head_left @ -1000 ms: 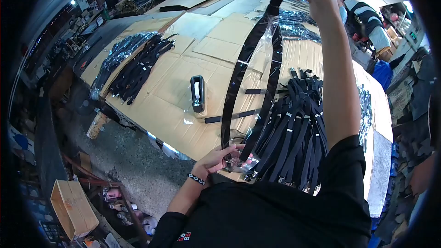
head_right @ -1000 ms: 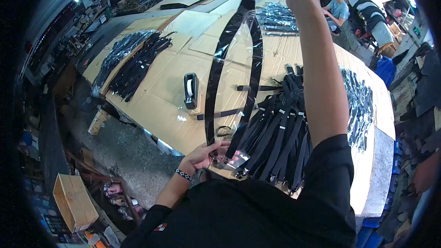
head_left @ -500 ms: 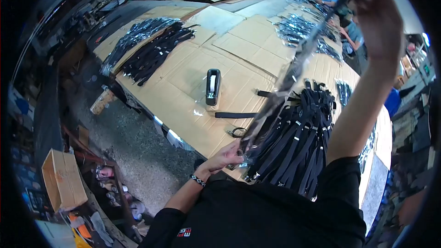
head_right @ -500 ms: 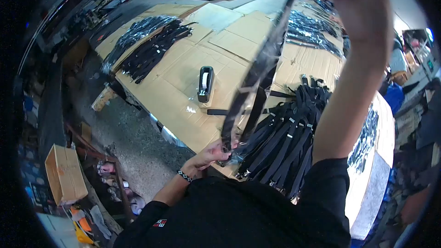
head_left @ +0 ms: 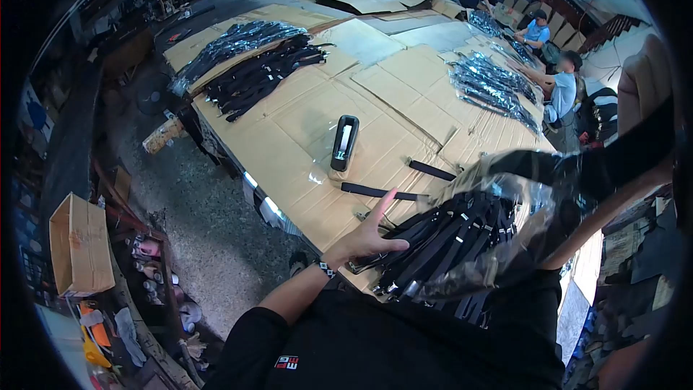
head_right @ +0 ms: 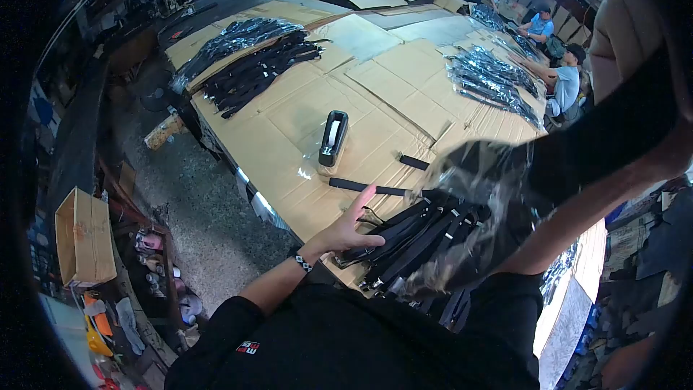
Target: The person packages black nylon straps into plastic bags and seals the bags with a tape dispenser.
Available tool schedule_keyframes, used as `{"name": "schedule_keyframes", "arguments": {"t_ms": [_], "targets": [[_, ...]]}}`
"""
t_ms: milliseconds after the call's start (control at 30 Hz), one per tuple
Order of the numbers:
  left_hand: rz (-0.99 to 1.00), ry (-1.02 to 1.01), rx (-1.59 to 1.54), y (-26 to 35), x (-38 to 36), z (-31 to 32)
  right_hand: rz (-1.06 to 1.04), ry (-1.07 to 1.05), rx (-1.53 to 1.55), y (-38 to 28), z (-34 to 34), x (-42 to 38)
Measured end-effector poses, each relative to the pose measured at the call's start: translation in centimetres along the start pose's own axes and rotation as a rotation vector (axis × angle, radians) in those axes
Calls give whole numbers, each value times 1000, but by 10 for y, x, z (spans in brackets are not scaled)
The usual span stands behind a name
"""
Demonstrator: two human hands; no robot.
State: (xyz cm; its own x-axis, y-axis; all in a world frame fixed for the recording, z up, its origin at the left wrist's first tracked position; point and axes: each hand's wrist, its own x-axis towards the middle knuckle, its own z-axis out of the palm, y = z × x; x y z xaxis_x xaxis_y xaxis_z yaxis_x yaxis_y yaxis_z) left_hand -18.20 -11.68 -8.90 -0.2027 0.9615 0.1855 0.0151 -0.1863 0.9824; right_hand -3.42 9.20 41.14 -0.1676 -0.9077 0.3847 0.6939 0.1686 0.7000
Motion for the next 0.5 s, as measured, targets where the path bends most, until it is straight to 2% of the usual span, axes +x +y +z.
{"name": "schedule_keyframes", "arguments": {"t_ms": [33, 133, 200, 267, 300, 400, 433, 467, 500], "targets": [[29, -2, 39, 3, 5, 4, -5, -12, 113, 0, -3, 0], [63, -30, 117, 13, 8, 11, 261, -105, 656, -16, -15, 8], [5, -279, -56, -5, 13, 13, 534, -148, 1075, -27, -25, 11], [-60, -491, -93, -18, 14, 21, 897, -98, 1936, -27, -32, 9], [-98, -575, -46, -23, 9, 27, 1010, -22, 2257, -33, -33, 12], [-199, -730, -237, 1, 2, 50, 1167, 33, 2449, -55, -29, 18], [-233, -764, -359, 10, -1, 59, 1214, 25, 2452, -61, -25, 15], [-207, -726, -308, 8, -6, 65, 1262, 10, 2442, -69, -22, 12], [-247, -773, -328, 11, -7, 64, 1430, 4, 2335, -81, -26, 13]]}}
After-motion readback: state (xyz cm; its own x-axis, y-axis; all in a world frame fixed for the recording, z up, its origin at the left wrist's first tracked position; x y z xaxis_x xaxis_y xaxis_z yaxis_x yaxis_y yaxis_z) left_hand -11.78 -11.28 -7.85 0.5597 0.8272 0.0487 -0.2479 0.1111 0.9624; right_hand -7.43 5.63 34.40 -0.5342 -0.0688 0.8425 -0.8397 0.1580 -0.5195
